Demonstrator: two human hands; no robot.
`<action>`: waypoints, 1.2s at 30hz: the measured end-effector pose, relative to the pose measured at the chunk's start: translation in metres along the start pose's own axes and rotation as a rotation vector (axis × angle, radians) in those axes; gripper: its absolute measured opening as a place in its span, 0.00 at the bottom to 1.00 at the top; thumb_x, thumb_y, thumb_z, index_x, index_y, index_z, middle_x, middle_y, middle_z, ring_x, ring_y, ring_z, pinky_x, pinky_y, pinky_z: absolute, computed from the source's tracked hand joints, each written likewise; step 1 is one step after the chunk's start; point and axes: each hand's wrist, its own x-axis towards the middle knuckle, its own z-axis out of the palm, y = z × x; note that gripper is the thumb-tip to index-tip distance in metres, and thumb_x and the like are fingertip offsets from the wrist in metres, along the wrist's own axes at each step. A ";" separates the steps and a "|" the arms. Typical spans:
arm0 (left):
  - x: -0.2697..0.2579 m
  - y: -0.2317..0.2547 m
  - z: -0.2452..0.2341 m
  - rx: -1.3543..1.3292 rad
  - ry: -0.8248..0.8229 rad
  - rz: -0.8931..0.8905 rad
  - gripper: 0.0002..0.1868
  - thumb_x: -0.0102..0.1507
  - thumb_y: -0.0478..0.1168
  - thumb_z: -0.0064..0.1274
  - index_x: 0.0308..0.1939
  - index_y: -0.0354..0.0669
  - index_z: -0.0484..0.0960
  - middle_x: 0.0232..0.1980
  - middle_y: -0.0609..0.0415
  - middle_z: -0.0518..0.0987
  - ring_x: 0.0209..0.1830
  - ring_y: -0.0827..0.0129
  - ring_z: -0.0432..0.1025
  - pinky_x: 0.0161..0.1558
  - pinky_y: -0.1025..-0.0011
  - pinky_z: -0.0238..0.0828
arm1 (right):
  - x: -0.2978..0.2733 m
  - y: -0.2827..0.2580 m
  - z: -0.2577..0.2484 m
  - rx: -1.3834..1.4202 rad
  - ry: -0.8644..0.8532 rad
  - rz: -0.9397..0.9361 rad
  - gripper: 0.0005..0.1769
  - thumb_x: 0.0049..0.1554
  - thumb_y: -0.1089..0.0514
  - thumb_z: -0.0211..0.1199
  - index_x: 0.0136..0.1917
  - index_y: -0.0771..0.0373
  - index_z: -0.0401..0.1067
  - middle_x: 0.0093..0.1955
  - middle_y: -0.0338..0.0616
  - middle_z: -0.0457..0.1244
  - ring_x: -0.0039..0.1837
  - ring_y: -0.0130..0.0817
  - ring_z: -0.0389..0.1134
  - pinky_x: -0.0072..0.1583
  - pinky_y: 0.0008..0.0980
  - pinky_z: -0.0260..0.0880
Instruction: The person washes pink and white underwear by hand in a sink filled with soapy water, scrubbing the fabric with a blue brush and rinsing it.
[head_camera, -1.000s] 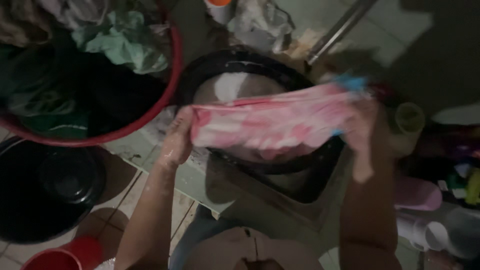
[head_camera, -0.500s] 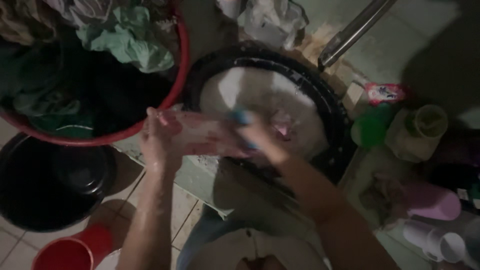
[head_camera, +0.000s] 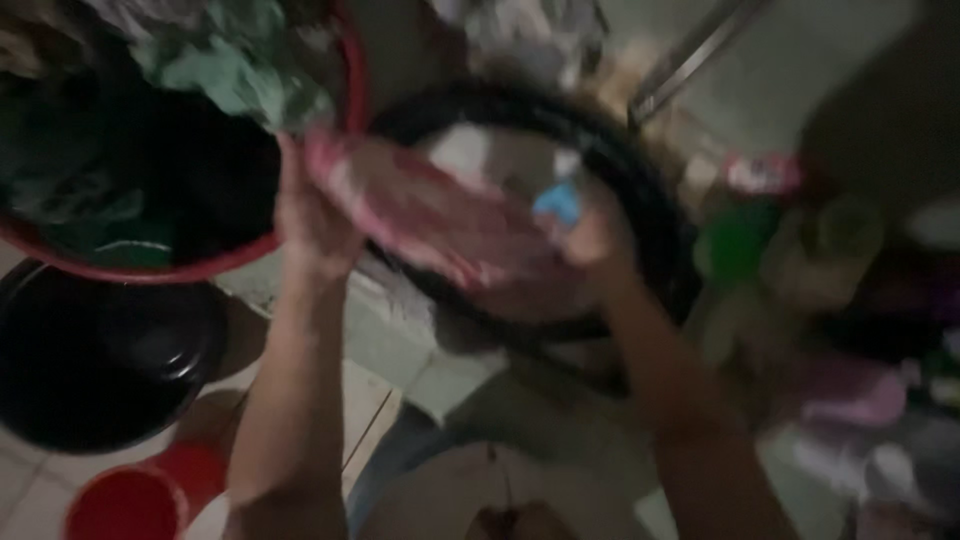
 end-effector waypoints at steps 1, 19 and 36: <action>0.001 -0.022 -0.010 0.014 0.011 -0.133 0.22 0.75 0.54 0.48 0.60 0.38 0.74 0.55 0.47 0.78 0.57 0.57 0.74 0.61 0.58 0.73 | -0.017 0.002 -0.004 -0.013 0.047 0.018 0.27 0.58 0.55 0.70 0.70 0.57 0.71 0.55 0.39 0.68 0.50 0.28 0.67 0.52 0.30 0.70; 0.026 -0.112 -0.105 0.990 -0.280 -0.240 0.26 0.64 0.51 0.60 0.60 0.40 0.78 0.56 0.48 0.80 0.55 0.62 0.76 0.54 0.65 0.73 | -0.010 0.001 -0.077 -0.110 0.167 -0.077 0.19 0.64 0.50 0.67 0.62 0.64 0.72 0.46 0.48 0.64 0.46 0.37 0.65 0.49 0.37 0.67; -0.025 -0.065 0.043 0.828 0.204 0.204 0.18 0.72 0.48 0.42 0.57 0.40 0.77 0.51 0.54 0.78 0.45 0.70 0.72 0.42 0.70 0.71 | 0.013 -0.015 0.121 -0.265 0.116 -0.260 0.28 0.56 0.43 0.70 0.61 0.63 0.71 0.54 0.55 0.68 0.54 0.44 0.70 0.57 0.44 0.72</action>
